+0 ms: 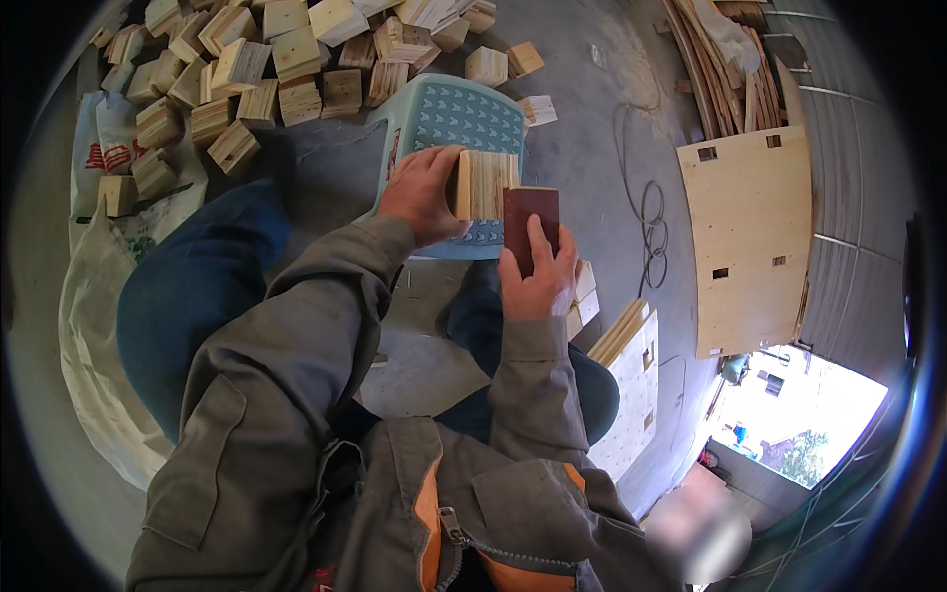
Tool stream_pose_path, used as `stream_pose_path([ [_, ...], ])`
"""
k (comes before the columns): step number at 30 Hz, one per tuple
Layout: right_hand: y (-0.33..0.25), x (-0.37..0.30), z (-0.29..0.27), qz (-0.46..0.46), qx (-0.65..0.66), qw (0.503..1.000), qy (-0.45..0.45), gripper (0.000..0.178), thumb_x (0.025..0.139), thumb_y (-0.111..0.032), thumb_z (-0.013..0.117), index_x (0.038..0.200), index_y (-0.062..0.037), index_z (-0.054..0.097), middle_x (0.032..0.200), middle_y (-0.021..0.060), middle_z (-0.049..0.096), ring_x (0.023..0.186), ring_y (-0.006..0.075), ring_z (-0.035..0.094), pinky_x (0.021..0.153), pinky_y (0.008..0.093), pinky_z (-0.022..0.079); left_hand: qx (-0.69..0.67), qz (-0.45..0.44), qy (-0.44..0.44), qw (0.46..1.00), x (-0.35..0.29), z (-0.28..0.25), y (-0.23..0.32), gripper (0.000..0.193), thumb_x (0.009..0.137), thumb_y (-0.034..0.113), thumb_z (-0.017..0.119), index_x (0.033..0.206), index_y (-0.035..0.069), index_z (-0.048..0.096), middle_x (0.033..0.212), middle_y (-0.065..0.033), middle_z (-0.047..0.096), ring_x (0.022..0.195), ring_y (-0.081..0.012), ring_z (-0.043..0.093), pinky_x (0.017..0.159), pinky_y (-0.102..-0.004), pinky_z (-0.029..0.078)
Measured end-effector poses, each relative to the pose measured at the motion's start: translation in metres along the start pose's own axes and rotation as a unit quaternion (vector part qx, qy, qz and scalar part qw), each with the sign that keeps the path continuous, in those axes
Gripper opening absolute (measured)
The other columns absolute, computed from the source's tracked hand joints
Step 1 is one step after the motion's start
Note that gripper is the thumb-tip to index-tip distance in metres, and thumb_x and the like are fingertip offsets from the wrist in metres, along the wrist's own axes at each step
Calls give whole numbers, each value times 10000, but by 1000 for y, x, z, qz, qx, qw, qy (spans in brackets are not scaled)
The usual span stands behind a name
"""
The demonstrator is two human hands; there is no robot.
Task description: The person sits on the floor and sands small wooden blocks using a sanding block. They hold each block in one hand and rub the sanding block over the surfaces, then place the finished pieces onto a nearby stool.
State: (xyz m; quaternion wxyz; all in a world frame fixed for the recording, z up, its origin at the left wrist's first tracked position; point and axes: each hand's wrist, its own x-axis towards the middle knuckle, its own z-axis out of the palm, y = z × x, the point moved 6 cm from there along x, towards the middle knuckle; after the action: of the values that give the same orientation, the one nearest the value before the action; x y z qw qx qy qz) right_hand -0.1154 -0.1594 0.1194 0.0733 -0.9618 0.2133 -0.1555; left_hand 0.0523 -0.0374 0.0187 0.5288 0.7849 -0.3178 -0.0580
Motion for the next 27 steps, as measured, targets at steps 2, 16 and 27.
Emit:
stream_pose_path([
  [2, 3, -7, -2, 0, 2, 1000, 10, 616, 854, -243, 857, 1444, -149, 706, 1516, 251, 524, 1325, 450, 555, 1119, 567, 456, 1, 3, 2, 1000, 1, 2, 1, 976, 643, 232, 966, 1502, 158, 509, 1422, -143, 625, 1360, -383, 586, 1195, -507, 420],
  [16, -31, 112, 35, -11, -90, 996, 12, 598, 847, -311, 850, 1433, -274, 733, 1531, 166, 552, 1330, 423, 551, 1150, 556, 452, 1, -16, 10, 1000, 0, 1, 0, 983, 606, 235, 967, 1479, 133, 526, 1411, -132, 634, 1364, -369, 581, 1191, -494, 422],
  [27, -9, 8, -2, -16, -41, 999, 15, 611, 855, -267, 851, 1445, -182, 717, 1556, 226, 496, 1320, 457, 546, 1129, 578, 442, 4, 1, 17, 1000, 1, 2, 0, 956, 643, 222, 966, 1484, 152, 517, 1401, -130, 633, 1346, -367, 593, 1192, -498, 421],
])
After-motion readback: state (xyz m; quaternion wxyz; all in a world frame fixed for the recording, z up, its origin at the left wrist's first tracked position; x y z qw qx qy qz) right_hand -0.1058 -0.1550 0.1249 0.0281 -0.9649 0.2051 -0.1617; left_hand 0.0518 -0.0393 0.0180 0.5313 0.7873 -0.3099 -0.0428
